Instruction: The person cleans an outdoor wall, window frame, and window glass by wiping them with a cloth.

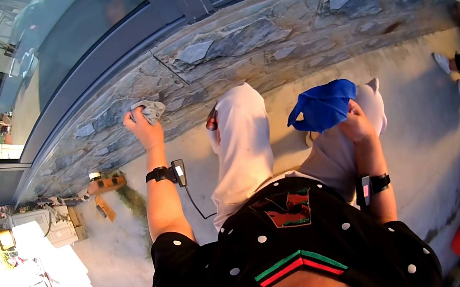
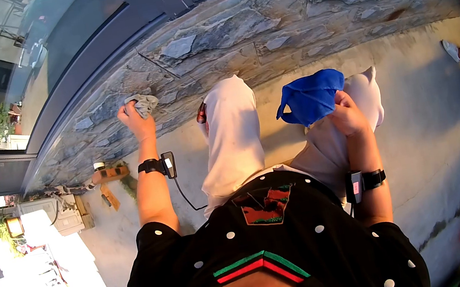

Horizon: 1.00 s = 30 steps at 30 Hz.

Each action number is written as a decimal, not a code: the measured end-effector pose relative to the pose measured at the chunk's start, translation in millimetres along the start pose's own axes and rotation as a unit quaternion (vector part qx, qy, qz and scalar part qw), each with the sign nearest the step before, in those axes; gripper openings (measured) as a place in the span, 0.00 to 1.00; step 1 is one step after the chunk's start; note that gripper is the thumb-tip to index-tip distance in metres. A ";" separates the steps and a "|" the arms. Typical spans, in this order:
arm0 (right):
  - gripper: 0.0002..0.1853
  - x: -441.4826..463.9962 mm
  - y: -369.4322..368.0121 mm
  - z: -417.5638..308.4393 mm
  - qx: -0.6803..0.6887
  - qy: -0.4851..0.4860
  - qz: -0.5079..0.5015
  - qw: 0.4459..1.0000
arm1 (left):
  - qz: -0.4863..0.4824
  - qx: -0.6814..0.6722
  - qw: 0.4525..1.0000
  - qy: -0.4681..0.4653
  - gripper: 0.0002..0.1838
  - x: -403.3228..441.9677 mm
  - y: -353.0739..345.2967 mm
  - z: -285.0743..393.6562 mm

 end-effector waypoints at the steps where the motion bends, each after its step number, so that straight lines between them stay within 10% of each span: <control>1: 0.19 0.1 -1.6 -1.0 0.001 0.000 -0.002 1.000 | 0.034 -0.008 0.999 0.011 0.25 3.1 13.7 -21.2; 15: 0.17 12.0 -9.6 2.5 -0.066 -0.044 -0.002 0.997 | 0.067 -0.084 0.980 -0.166 0.25 40.8 -5.9 140.2; 23: 0.18 4.3 -4.2 5.2 -0.089 -0.039 -0.001 0.995 | -0.046 -0.031 0.996 -0.068 0.28 -4.1 -35.6 55.3; 30: 0.17 7.2 -14.0 5.6 -0.094 -0.046 -0.015 0.994 | 0.145 -0.059 0.986 0.066 0.27 27.5 69.8 -28.8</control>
Point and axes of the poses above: each hand's wrist, its own x-axis towards the middle knuckle, its own y-axis out of the back of the hand, z = x × y, the point moved 9 cm from there along x, towards the middle knuckle, and after that the axes turned 15 degrees about -x, right-handed, at the moved point
